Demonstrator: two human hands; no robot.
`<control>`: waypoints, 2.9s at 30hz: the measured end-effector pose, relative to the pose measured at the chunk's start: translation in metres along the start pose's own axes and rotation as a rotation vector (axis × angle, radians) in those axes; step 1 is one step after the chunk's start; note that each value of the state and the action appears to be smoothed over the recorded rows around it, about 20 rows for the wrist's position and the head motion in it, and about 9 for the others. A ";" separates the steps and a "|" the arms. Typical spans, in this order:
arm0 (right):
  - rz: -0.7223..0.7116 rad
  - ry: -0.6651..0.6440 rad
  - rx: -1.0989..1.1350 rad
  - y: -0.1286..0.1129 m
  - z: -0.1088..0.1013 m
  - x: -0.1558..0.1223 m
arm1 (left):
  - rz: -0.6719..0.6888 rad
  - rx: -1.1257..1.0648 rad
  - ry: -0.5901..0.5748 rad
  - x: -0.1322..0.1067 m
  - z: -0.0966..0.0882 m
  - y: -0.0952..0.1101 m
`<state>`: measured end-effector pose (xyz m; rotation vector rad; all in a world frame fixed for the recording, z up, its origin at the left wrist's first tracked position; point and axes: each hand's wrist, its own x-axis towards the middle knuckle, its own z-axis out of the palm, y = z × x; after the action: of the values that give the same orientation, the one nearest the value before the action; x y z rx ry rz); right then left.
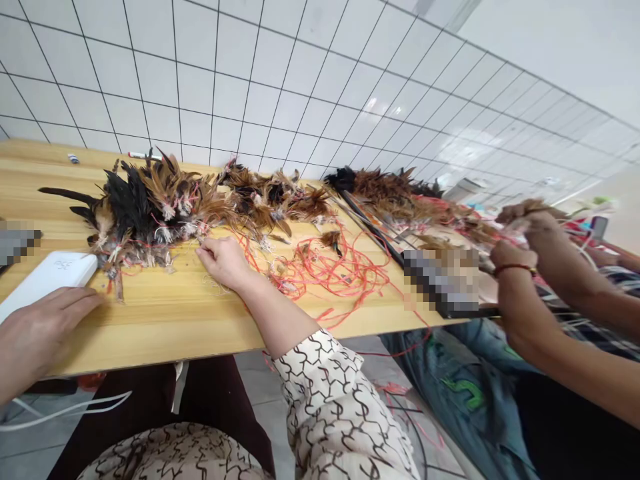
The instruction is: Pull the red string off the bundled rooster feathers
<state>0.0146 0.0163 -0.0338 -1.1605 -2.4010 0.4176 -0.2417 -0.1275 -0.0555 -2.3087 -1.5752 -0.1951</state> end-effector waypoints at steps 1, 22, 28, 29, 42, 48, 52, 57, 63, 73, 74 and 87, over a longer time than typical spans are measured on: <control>0.003 -0.003 -0.001 0.000 0.000 0.000 | 0.008 -0.005 -0.023 0.000 0.000 -0.002; -0.052 0.003 0.007 0.003 0.004 0.001 | -0.056 -0.141 -0.189 0.005 -0.016 -0.021; -0.057 -0.017 0.008 0.005 0.005 0.002 | -0.100 -0.204 -0.239 0.006 -0.014 -0.032; -0.055 -0.023 0.008 0.005 0.005 0.002 | -0.118 -0.206 -0.250 0.006 -0.016 -0.033; 0.188 0.024 0.272 0.000 0.001 0.005 | -0.308 -0.263 -0.357 0.071 -0.065 0.016; 0.318 0.130 0.478 0.005 -0.003 0.011 | -0.614 -0.148 -0.431 0.132 -0.076 0.015; 0.393 0.165 0.498 0.008 -0.012 0.020 | -0.675 -0.201 -0.459 0.150 -0.065 0.004; 0.409 0.104 0.394 0.010 -0.022 0.037 | -0.692 -0.259 -0.438 0.152 -0.046 -0.001; 0.501 0.072 0.189 0.015 -0.008 0.065 | -0.666 -0.292 -0.338 0.153 -0.026 0.001; 0.510 0.000 0.266 -0.006 0.013 0.087 | -0.662 -0.343 -0.251 0.163 -0.012 -0.009; 0.528 -0.012 0.300 -0.011 0.014 0.089 | -0.657 -0.346 -0.234 0.164 -0.009 -0.011; 0.648 -0.023 0.808 -0.047 0.031 0.115 | -0.678 -0.538 -0.030 0.167 0.010 -0.028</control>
<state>-0.0958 0.0773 -0.0098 -1.4542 -1.5114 1.4330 -0.2058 0.0318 -0.0097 -2.0005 -2.5135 -0.8343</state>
